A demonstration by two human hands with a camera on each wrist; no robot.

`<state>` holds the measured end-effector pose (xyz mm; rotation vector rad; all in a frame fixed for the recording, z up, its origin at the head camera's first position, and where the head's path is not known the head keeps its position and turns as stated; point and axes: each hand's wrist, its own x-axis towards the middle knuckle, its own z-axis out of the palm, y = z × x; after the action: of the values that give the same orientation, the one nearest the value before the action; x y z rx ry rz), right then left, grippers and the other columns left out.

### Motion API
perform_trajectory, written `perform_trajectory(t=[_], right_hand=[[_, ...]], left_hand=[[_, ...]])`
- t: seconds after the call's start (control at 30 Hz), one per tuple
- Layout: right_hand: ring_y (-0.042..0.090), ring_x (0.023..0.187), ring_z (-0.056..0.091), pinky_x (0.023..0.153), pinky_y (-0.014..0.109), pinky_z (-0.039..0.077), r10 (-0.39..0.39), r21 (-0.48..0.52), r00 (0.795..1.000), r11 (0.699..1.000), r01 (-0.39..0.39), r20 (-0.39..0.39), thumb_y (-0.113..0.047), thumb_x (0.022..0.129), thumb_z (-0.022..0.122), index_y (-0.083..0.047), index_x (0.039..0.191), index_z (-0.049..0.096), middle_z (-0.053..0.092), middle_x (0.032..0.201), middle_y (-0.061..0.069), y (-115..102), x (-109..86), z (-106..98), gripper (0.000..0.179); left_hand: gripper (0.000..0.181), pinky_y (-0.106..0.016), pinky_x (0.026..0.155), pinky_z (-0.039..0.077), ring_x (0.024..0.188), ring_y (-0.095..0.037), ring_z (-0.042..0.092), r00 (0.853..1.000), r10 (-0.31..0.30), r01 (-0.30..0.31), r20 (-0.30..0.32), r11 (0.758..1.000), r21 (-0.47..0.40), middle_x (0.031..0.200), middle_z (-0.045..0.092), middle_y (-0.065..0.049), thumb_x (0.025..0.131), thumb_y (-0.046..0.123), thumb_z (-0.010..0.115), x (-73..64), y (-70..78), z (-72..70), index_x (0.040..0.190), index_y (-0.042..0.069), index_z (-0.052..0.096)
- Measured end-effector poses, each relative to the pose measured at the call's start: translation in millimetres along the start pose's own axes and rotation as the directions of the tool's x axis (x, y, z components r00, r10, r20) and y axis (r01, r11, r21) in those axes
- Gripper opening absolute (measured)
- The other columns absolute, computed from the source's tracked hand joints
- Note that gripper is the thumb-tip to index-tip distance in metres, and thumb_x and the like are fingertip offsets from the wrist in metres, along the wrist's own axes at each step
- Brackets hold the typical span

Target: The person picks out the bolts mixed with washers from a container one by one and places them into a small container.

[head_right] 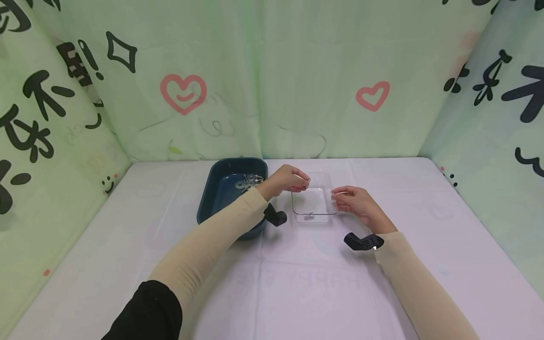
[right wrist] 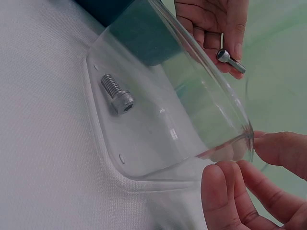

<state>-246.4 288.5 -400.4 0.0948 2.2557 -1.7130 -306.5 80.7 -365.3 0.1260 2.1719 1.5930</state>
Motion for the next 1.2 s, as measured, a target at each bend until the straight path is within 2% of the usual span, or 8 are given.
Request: perform_trajectory(t=[0.37,0.57,0.87,1.2], right_hand=[[-0.003,0.082,0.06,0.079,0.016,0.054,0.004,0.001,1.0,1.0,-0.004,-0.008,-0.021,0.095,0.056,0.009,0.134,0.036,0.059,0.094,-0.017,-1,-2.1,1,0.054],[-0.003,0.082,0.06,0.078,0.015,0.054,0.013,0.009,1.0,1.0,-0.013,-0.013,-0.022,0.094,0.057,0.007,0.133,0.038,0.059,0.095,-0.016,-2,-3.1,1,0.052],[-0.003,0.08,0.06,0.077,0.014,0.054,0.004,0.01,1.0,1.0,-0.004,-0.001,-0.02,0.095,0.056,0.01,0.134,0.035,0.06,0.093,-0.017,-3,-2.9,2,0.054],[-0.003,0.081,0.06,0.077,0.014,0.054,0.008,0.0,1.0,1.0,-0.008,-0.002,-0.021,0.095,0.055,0.009,0.135,0.036,0.059,0.093,-0.017,-2,-1.6,1,0.053]], left_hand=[[0.018,-0.038,0.091,0.054,0.099,-0.03,0.067,1.0,-0.006,0.006,0.001,1.0,0.005,0.105,0.069,-0.018,0.086,0.005,0.065,-3.2,0.7,0.0,0.102,-0.003,0.068],[0.019,-0.038,0.092,0.053,0.102,-0.03,0.066,0.999,-0.026,0.026,0.024,0.999,-0.027,0.108,0.068,-0.019,0.086,0.005,0.064,-3.5,1.9,-2.1,0.103,-0.004,0.068],[0.02,-0.035,0.09,0.054,0.102,-0.028,0.067,0.997,-0.047,0.049,0.064,0.999,-0.02,0.109,0.069,-0.017,0.088,0.008,0.064,-3.4,3.7,-7.2,0.104,-0.002,0.069],[0.027,-0.037,0.095,0.051,0.11,-0.031,0.063,0.993,-0.053,0.053,0.105,0.999,-0.003,0.117,0.066,-0.019,0.09,0.01,0.061,-14.0,12.4,-15.5,0.113,-0.003,0.065]])
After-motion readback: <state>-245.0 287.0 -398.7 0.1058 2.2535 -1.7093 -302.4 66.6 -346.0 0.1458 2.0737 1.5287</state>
